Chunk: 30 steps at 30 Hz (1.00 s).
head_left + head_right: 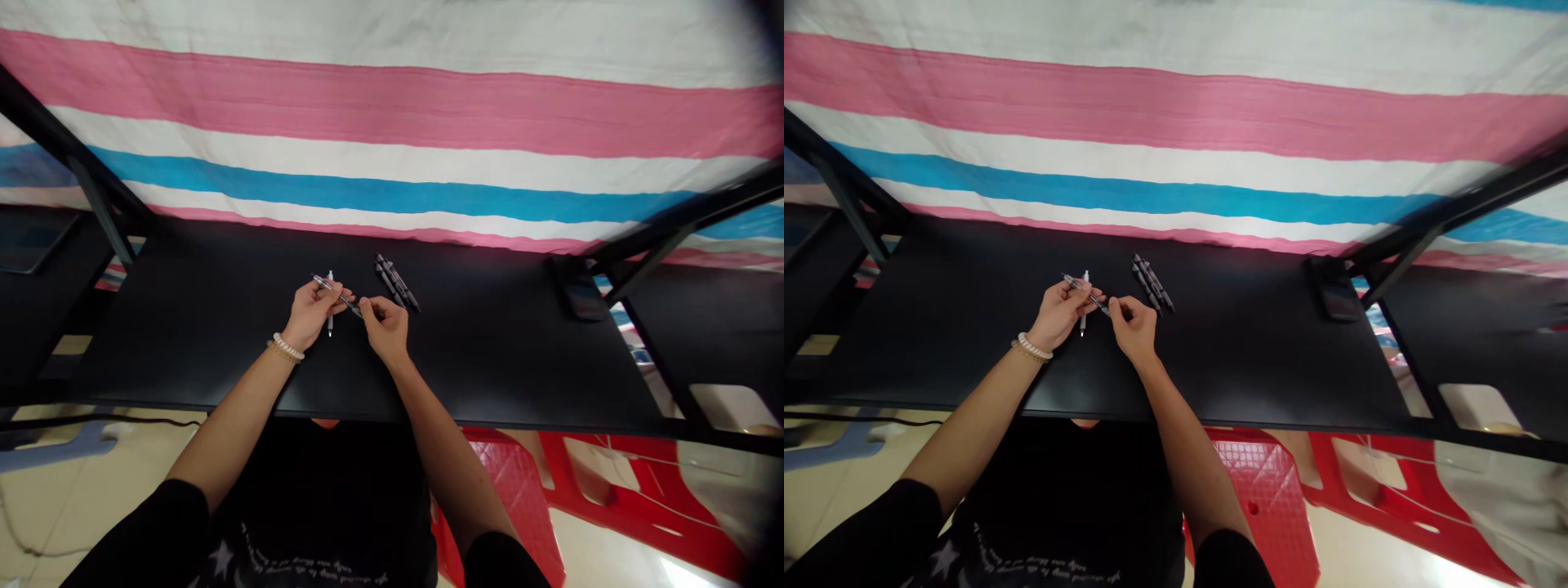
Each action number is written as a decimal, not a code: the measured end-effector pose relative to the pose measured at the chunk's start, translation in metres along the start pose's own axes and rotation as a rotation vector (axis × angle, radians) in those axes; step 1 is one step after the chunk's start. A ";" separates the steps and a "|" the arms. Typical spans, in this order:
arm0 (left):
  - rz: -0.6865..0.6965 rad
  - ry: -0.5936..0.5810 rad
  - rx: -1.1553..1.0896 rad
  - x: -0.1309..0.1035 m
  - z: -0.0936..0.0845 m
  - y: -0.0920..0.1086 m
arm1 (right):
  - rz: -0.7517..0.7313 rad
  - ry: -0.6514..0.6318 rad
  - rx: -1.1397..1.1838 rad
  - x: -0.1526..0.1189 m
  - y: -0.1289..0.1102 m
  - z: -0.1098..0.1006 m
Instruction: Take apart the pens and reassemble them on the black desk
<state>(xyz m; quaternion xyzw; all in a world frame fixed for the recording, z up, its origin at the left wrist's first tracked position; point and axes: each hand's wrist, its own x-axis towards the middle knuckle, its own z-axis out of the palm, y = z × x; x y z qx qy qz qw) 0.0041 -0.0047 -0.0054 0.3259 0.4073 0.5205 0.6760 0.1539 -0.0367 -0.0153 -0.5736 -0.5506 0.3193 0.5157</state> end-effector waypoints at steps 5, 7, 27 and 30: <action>-0.020 -0.011 -0.003 0.001 0.000 -0.001 | 0.001 0.015 -0.001 0.000 0.001 0.001; -0.026 -0.018 -0.001 0.001 0.000 -0.001 | 0.003 0.022 -0.001 0.000 0.002 0.001; -0.061 -0.011 -0.019 0.002 0.000 -0.002 | -0.022 0.061 0.050 0.000 0.000 0.001; -0.063 0.001 -0.030 0.001 0.001 -0.001 | -0.030 0.056 0.043 0.000 0.000 0.001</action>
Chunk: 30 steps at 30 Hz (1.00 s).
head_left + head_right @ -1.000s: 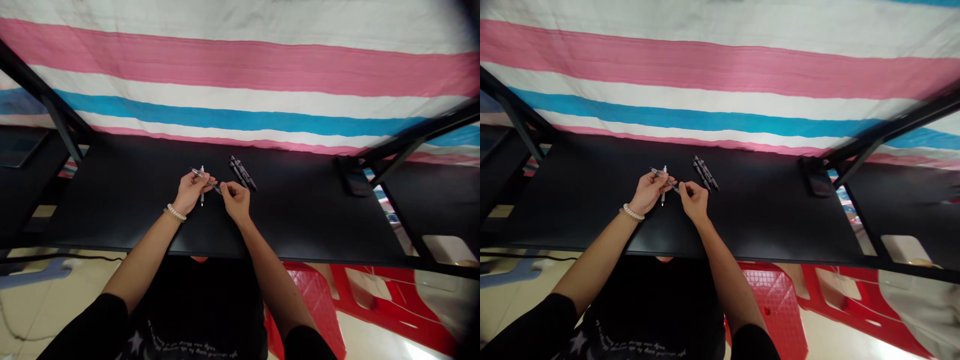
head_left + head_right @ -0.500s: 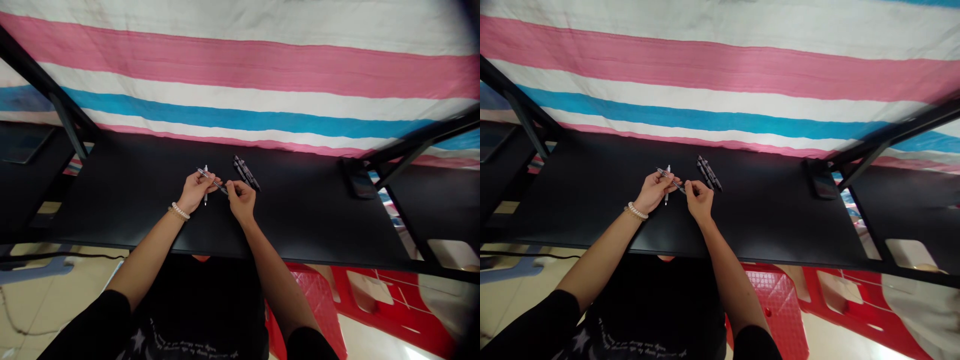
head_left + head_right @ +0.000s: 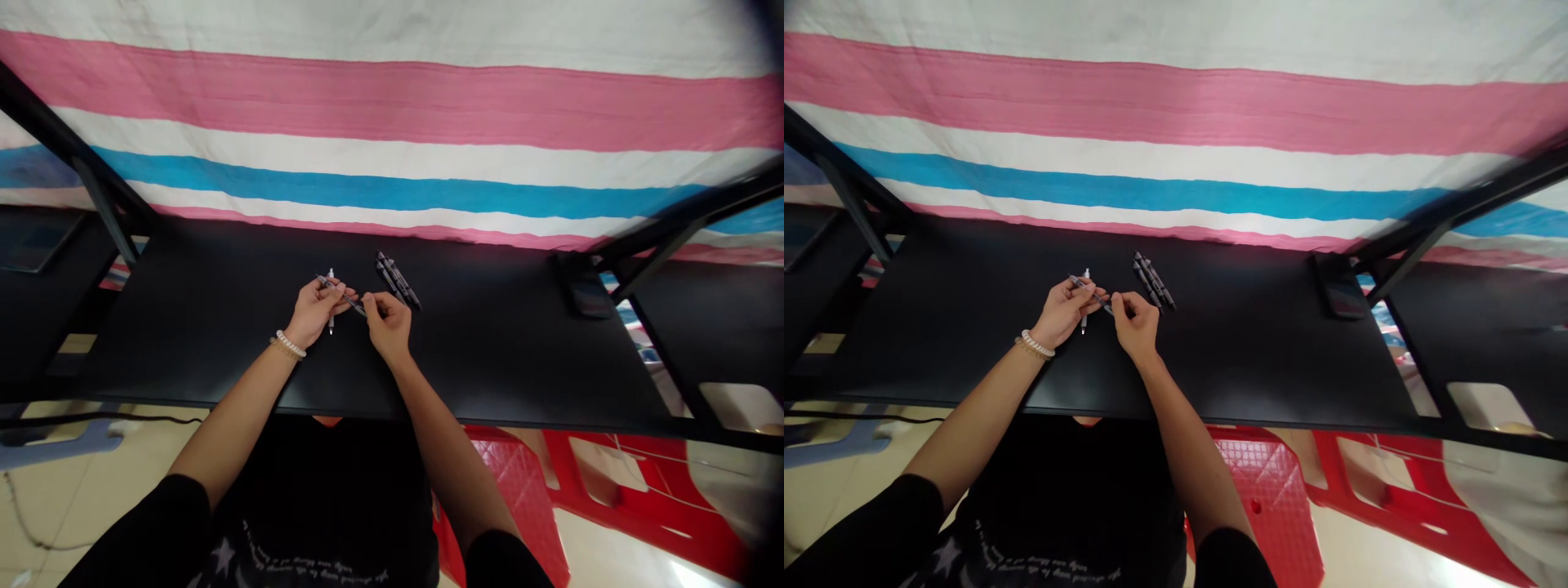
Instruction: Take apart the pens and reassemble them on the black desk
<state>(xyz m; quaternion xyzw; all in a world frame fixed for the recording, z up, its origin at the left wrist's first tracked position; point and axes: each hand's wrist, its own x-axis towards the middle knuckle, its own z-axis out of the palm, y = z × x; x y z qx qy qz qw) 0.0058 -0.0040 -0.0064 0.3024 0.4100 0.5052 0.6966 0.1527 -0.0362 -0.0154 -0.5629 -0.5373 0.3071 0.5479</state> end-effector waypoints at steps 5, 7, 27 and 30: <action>0.001 0.023 -0.009 0.000 0.002 0.001 | 0.008 -0.006 -0.033 0.000 0.001 0.000; 0.006 0.030 -0.005 -0.001 0.002 0.001 | 0.000 -0.008 -0.039 -0.001 0.001 0.000; 0.029 0.006 0.015 0.000 0.000 0.000 | -0.030 -0.032 -0.092 0.000 0.000 0.000; 0.023 0.009 0.035 0.000 0.000 0.000 | -0.037 -0.027 -0.101 0.000 0.001 0.000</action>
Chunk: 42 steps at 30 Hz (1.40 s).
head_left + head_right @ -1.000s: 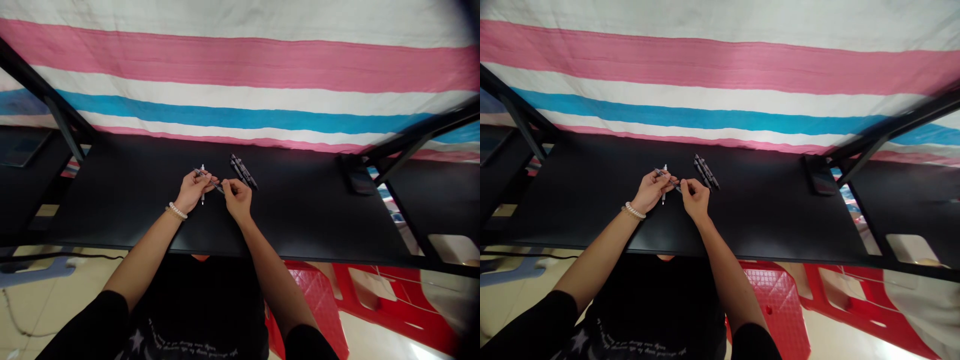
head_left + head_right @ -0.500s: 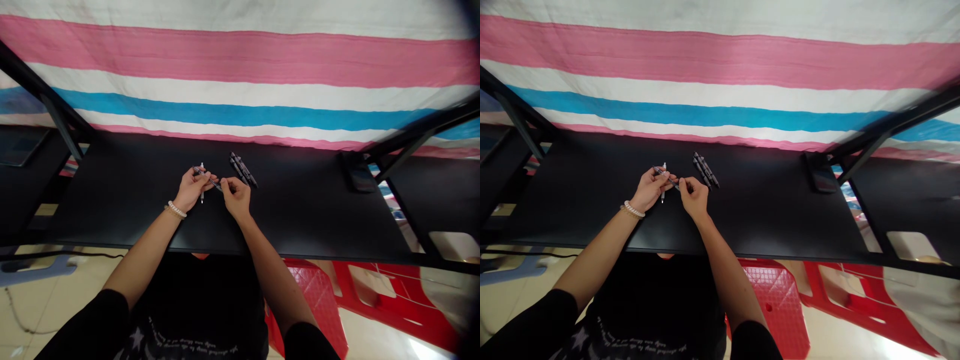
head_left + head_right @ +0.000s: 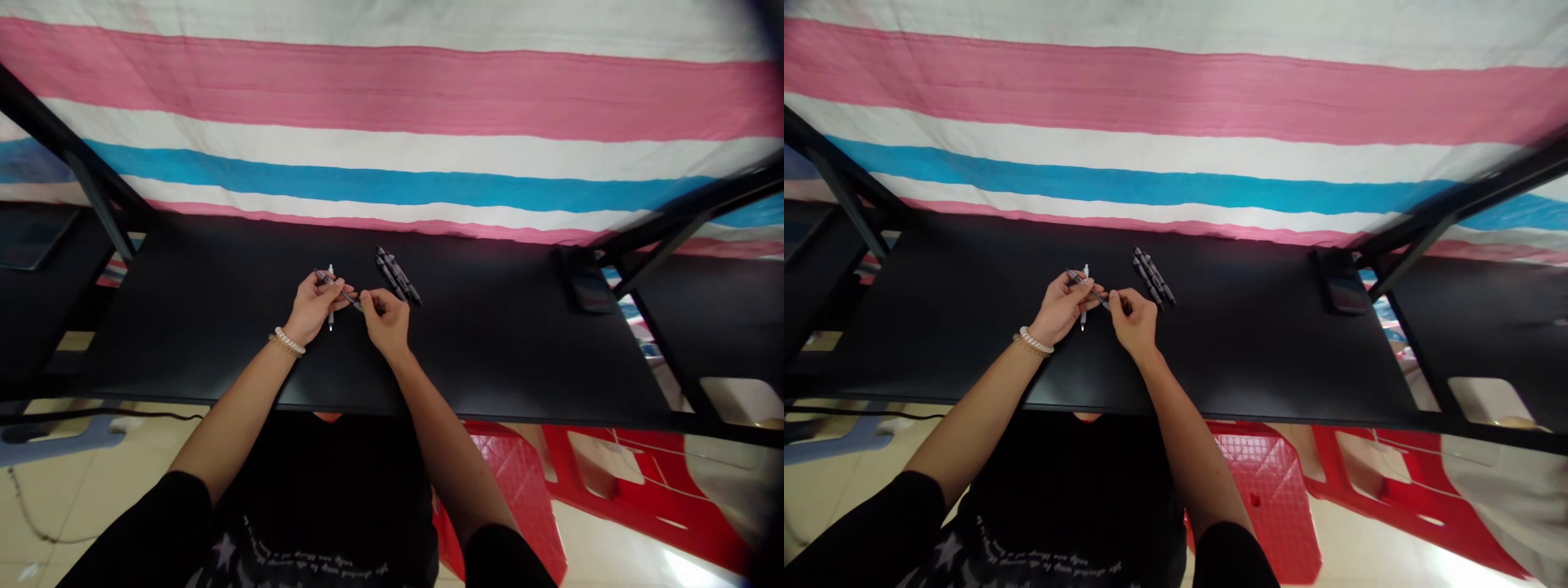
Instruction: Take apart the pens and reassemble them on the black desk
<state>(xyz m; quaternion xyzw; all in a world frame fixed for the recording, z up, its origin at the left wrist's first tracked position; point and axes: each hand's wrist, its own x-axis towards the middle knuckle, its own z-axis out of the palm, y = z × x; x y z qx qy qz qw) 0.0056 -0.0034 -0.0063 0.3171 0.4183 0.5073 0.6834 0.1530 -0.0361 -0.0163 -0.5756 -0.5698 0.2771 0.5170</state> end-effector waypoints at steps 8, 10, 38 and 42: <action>0.000 0.002 0.015 0.000 -0.001 0.000 | 0.017 -0.003 0.009 0.000 -0.001 0.000; 0.002 0.000 0.011 0.000 0.000 0.000 | 0.012 -0.002 0.019 0.000 -0.001 0.000; 0.010 0.039 0.085 0.000 0.001 0.002 | -0.045 -0.065 -0.031 -0.003 0.005 0.001; 0.007 0.037 0.098 0.000 0.002 0.004 | -0.061 -0.057 -0.031 -0.004 0.004 0.001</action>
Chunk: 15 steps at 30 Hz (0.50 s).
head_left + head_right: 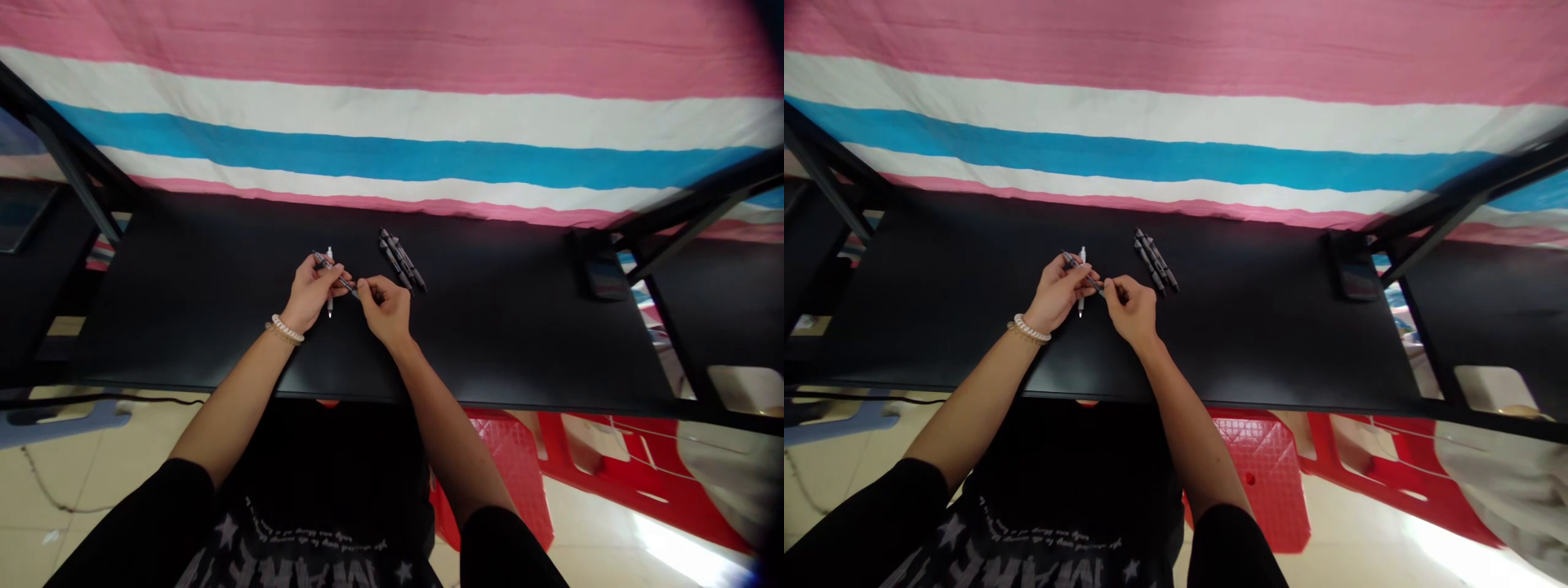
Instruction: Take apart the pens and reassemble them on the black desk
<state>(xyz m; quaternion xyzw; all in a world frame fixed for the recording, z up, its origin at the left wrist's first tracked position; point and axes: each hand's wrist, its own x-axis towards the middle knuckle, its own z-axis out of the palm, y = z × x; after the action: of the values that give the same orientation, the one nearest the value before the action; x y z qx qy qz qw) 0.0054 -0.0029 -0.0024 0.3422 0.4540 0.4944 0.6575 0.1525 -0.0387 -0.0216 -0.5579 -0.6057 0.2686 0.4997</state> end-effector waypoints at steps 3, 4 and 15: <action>0.005 -0.001 0.006 -0.001 0.000 0.001 | 0.004 -0.004 0.000 0.000 0.000 0.001; 0.006 0.000 0.005 -0.001 0.001 0.001 | 0.003 -0.004 -0.001 0.000 0.000 0.001; 0.007 -0.005 0.001 -0.001 0.000 0.001 | -0.005 -0.005 -0.010 0.001 0.001 0.001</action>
<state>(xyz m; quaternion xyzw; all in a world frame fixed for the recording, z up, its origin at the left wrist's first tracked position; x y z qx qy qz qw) 0.0056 -0.0035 -0.0015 0.3452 0.4513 0.4956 0.6569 0.1518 -0.0376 -0.0229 -0.5583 -0.6096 0.2655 0.4961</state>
